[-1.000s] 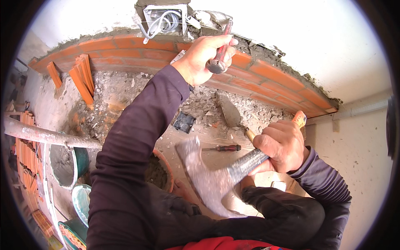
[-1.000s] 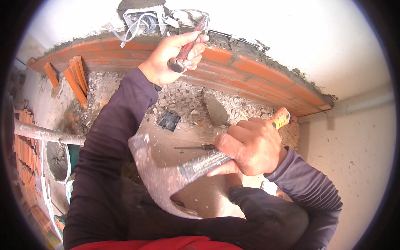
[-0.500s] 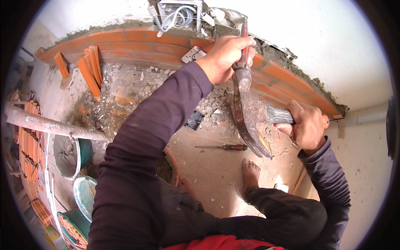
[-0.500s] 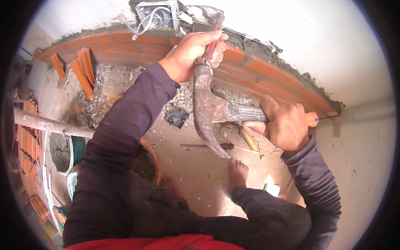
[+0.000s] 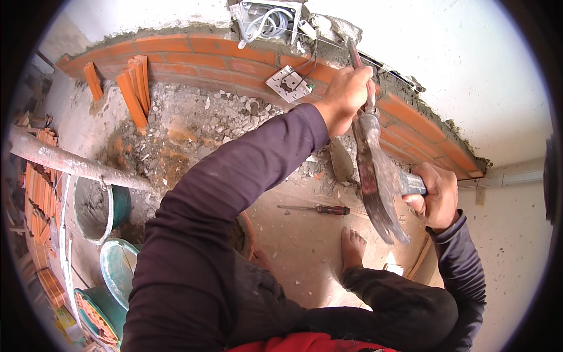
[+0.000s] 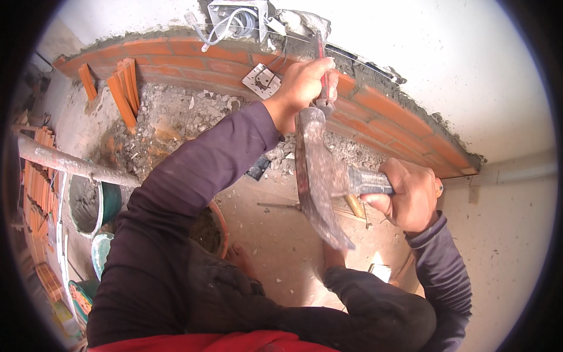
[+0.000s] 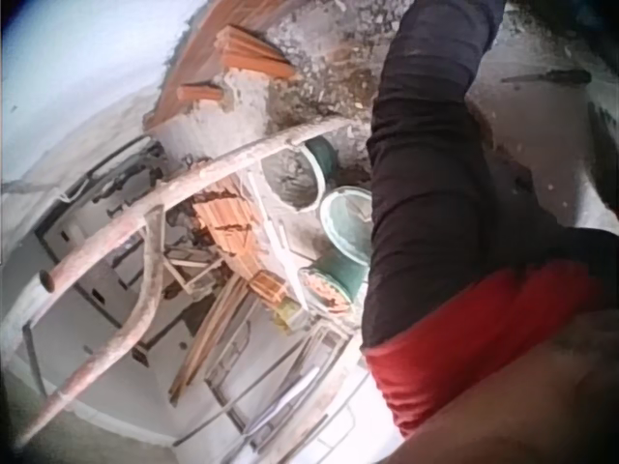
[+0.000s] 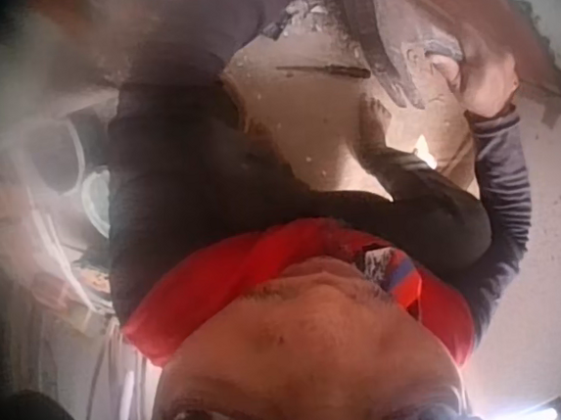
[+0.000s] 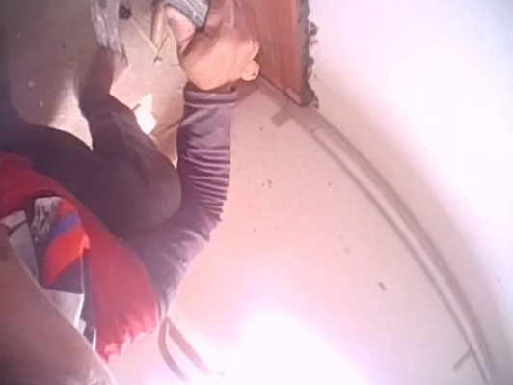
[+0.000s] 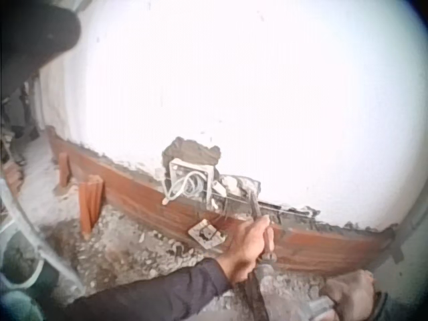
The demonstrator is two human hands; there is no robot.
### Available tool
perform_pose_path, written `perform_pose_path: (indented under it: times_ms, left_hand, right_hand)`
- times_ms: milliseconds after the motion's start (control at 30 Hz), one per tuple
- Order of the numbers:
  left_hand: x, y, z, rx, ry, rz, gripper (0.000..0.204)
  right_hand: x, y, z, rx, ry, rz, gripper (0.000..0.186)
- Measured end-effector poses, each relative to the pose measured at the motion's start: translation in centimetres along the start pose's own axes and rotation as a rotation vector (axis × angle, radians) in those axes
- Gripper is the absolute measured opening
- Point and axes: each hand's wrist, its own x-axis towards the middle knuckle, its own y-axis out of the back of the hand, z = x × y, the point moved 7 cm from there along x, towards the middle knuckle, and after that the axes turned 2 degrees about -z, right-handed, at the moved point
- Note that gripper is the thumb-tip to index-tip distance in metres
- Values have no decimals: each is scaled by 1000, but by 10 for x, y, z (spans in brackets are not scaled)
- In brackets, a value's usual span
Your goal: The person uses a hammer and chisel to carve an opening in a brick wall, applies mortar with a trowel, and fits an electrical box into the opening.
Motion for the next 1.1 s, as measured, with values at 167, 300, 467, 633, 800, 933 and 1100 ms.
perform_pose_path:
  times_ms: [167,300,467,633,800,933,1100]
  left_hand:
    - [5,-7,2,-173,-45,4,25]
    - [10,-11,2,-238,-30,-16,23]
    - [10,-15,3,-269,-38,-26,22]
    - [10,-20,3,-242,-38,-35,21]
    - [12,-23,5,-285,-22,-30,19]
    - [14,-19,9,-303,-50,-46,18]
    - [1,-25,3,-290,-36,14,21]
  right_hand:
    - [-8,4,-7,61,62,17,67]
    - [-9,5,-7,5,118,20,68]
    - [-10,11,-22,-83,344,48,58]
    - [-7,-5,27,-76,70,98,58]
    - [-20,4,24,-95,215,101,66]
    - [-4,0,42,79,-35,17,70]
    - [-13,4,31,171,2,83,69]
